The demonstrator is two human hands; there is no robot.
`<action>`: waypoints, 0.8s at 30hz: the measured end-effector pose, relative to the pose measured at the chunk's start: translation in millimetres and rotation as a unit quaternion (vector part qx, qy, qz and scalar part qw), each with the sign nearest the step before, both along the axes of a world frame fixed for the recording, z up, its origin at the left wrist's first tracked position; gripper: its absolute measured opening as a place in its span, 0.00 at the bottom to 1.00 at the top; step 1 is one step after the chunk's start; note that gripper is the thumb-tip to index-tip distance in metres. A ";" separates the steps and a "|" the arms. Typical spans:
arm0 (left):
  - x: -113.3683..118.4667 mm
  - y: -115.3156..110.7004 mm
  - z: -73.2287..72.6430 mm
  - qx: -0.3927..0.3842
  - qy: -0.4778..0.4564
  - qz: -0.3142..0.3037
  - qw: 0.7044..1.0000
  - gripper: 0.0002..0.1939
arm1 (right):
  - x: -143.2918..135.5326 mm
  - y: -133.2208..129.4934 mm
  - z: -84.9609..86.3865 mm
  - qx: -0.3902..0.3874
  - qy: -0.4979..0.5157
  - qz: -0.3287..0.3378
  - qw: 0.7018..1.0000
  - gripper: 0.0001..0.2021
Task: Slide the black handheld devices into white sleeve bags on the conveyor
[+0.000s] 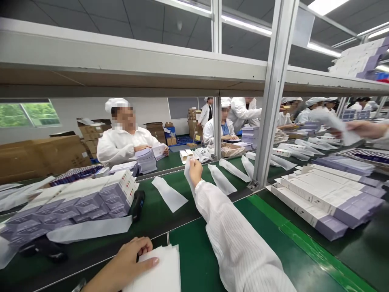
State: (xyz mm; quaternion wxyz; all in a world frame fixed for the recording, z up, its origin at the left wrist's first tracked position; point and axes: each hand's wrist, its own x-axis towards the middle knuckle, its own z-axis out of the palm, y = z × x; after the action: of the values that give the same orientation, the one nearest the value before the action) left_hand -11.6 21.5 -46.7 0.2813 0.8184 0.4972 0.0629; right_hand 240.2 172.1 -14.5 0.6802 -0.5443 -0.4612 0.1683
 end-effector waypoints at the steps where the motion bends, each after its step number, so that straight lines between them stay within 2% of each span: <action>1: -0.1 1.3 -0.4 -0.012 0.002 0.004 1.000 0.16 | -1.4 5.1 -6.4 -0.010 -0.019 -0.024 0.999 0.12; 3: -0.4 5.2 -1.3 -0.023 -0.009 0.013 1.000 0.14 | -15.8 7.6 -20.5 -0.023 -0.048 -0.045 0.998 0.10; 6: -0.4 10.4 -2.3 -0.007 -0.039 0.025 0.999 0.13 | -60.4 -2.2 -38.1 -0.023 -0.200 -0.004 0.979 0.19; 9: -0.3 10.5 -0.8 0.024 -0.055 0.038 0.997 0.14 | -112.5 -14.6 -48.1 -0.068 -0.385 0.131 0.911 0.21; 11: -0.4 7.6 1.5 0.040 -0.048 0.050 0.997 0.15 | -137.3 -18.3 -52.6 -0.130 -0.424 0.195 0.875 0.25; 12: -0.6 5.8 2.8 0.047 -0.042 0.052 0.997 0.16 | -144.2 -18.4 -54.8 -0.162 -0.411 0.210 0.872 0.26; 14: -0.7 1.7 5.0 0.060 -0.036 0.042 0.997 0.15 | -146.0 -16.1 -59.7 -0.210 -0.331 0.219 0.894 0.23; 17: -0.7 -3.4 5.5 0.095 -0.024 0.032 0.995 0.10 | -125.0 -11.2 -66.0 -0.229 -0.188 0.210 0.932 0.11; 19: -0.8 -5.3 3.4 0.144 -0.012 0.016 0.989 0.10 | -104.3 -11.6 -66.5 -0.225 -0.138 0.190 0.946 0.10; 21: -1.1 -5.9 0.0 0.215 0.001 -0.026 0.976 0.10 | -85.9 -17.9 -61.6 -0.212 -0.085 0.179 0.957 0.19; 22: -1.1 -5.9 -1.7 0.250 0.011 -0.045 0.967 0.11 | -78.8 -23.8 -57.1 -0.194 -0.037 0.198 0.960 0.25; 24: -0.6 -5.7 -4.1 0.303 0.036 -0.063 0.950 0.11 | -69.7 -40.6 -45.2 -0.139 0.098 0.290 0.942 0.34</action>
State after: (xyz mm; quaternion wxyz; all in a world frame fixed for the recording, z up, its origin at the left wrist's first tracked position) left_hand -12.2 15.8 -50.8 0.0053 0.8965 0.4120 0.1630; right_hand 170.6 131.5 -59.7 0.5612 -0.4566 -0.5026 0.4732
